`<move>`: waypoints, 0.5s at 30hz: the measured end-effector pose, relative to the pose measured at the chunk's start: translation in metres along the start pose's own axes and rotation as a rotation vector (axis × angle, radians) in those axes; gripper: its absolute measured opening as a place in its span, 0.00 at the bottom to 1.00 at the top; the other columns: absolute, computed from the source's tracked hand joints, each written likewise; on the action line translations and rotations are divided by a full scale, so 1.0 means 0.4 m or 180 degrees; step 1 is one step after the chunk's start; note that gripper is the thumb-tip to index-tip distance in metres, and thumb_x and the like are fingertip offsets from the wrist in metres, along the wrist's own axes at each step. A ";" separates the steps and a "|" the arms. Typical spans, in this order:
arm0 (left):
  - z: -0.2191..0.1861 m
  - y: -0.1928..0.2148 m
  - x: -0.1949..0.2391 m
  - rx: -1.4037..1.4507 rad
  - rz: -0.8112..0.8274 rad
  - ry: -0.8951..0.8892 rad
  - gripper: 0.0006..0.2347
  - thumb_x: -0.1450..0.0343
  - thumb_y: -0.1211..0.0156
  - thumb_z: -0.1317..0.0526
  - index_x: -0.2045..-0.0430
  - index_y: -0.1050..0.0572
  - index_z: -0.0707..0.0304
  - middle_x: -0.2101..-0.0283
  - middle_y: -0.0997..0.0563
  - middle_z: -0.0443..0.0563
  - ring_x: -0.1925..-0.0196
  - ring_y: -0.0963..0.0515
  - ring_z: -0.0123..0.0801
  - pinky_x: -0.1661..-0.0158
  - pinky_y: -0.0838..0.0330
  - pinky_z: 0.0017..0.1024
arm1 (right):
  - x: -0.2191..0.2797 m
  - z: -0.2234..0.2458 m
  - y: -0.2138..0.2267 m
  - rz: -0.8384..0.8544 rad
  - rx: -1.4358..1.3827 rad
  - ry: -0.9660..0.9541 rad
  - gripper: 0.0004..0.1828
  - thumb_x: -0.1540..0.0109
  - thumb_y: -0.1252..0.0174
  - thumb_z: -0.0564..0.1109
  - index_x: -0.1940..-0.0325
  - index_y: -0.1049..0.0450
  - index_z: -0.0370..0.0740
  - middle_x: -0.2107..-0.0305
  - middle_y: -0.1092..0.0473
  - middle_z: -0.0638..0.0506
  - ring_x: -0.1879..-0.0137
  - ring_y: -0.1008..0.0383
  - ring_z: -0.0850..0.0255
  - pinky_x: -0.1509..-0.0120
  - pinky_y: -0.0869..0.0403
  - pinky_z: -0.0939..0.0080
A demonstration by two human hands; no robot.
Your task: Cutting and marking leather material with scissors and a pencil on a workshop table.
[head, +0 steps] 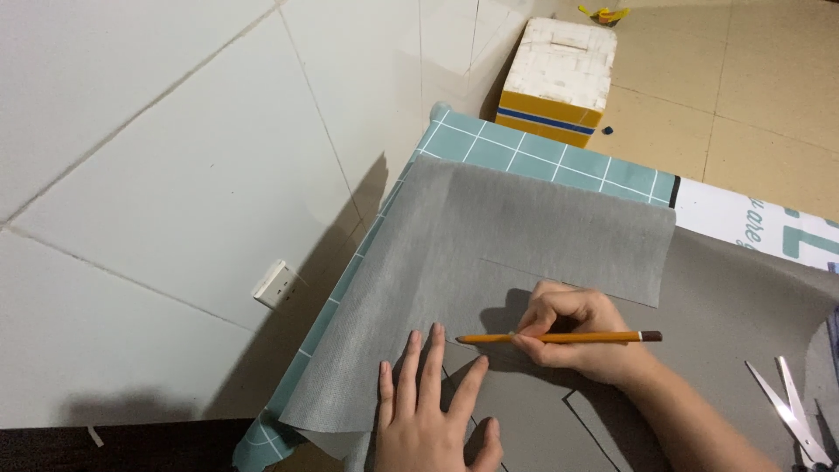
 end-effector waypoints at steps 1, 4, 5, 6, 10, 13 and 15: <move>-0.001 0.002 0.000 0.0027 -0.0007 -0.0005 0.30 0.43 0.41 0.44 0.42 0.25 0.35 0.27 0.39 0.59 0.27 0.41 0.52 0.38 0.45 0.58 | 0.000 0.002 0.000 -0.0012 0.0008 0.0044 0.12 0.45 0.29 0.39 0.79 0.26 0.45 0.77 0.22 0.54 0.69 0.28 0.68 0.66 0.24 0.71; 0.000 -0.002 0.002 0.0048 -0.0017 -0.0006 0.30 0.42 0.42 0.43 0.41 0.25 0.35 0.27 0.39 0.58 0.27 0.40 0.53 0.38 0.45 0.59 | 0.005 -0.007 0.010 -0.0007 -0.0099 0.0015 0.12 0.46 0.30 0.38 0.80 0.26 0.45 0.76 0.23 0.53 0.70 0.28 0.68 0.66 0.25 0.71; 0.002 -0.004 0.004 0.0044 -0.0019 -0.0003 0.30 0.42 0.44 0.43 0.41 0.25 0.34 0.27 0.39 0.58 0.27 0.40 0.52 0.38 0.46 0.59 | 0.008 -0.014 0.013 0.0008 -0.0212 -0.0059 0.13 0.46 0.30 0.37 0.81 0.27 0.45 0.76 0.24 0.52 0.70 0.29 0.67 0.66 0.25 0.70; 0.004 -0.004 0.003 0.0041 -0.0025 -0.0003 0.30 0.42 0.44 0.43 0.41 0.25 0.34 0.27 0.39 0.58 0.27 0.40 0.52 0.38 0.46 0.59 | 0.008 -0.021 0.018 0.0010 -0.0211 -0.0052 0.13 0.46 0.30 0.37 0.81 0.27 0.45 0.76 0.24 0.52 0.70 0.29 0.67 0.66 0.25 0.70; 0.003 -0.001 0.001 0.0005 0.0043 -0.0019 0.30 0.41 0.43 0.43 0.41 0.26 0.34 0.26 0.40 0.58 0.27 0.41 0.52 0.38 0.45 0.58 | 0.005 -0.016 0.011 0.0057 -0.0191 0.0012 0.11 0.46 0.29 0.37 0.78 0.25 0.44 0.75 0.23 0.51 0.69 0.26 0.67 0.65 0.23 0.71; -0.002 0.011 -0.001 -0.0002 -0.0047 -0.0079 0.28 0.40 0.44 0.44 0.42 0.25 0.36 0.27 0.39 0.59 0.27 0.40 0.53 0.38 0.45 0.58 | 0.004 -0.021 0.020 -0.0107 -0.0425 0.0028 0.07 0.44 0.30 0.38 0.75 0.21 0.42 0.74 0.22 0.50 0.68 0.23 0.66 0.62 0.22 0.70; -0.005 0.015 0.003 -0.0001 -0.0104 -0.0138 0.27 0.40 0.44 0.44 0.42 0.24 0.38 0.28 0.38 0.61 0.28 0.39 0.54 0.38 0.44 0.59 | 0.011 -0.034 0.048 -0.0229 -0.0674 0.0096 0.03 0.43 0.32 0.39 0.71 0.19 0.41 0.73 0.22 0.48 0.67 0.22 0.64 0.61 0.22 0.69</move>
Point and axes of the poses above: each hand's wrist, its own x-axis away from the middle knuckle, its own y-axis out of the back of the hand, z = x × y, the point moved 7 cm from there along -x, towards the middle knuckle
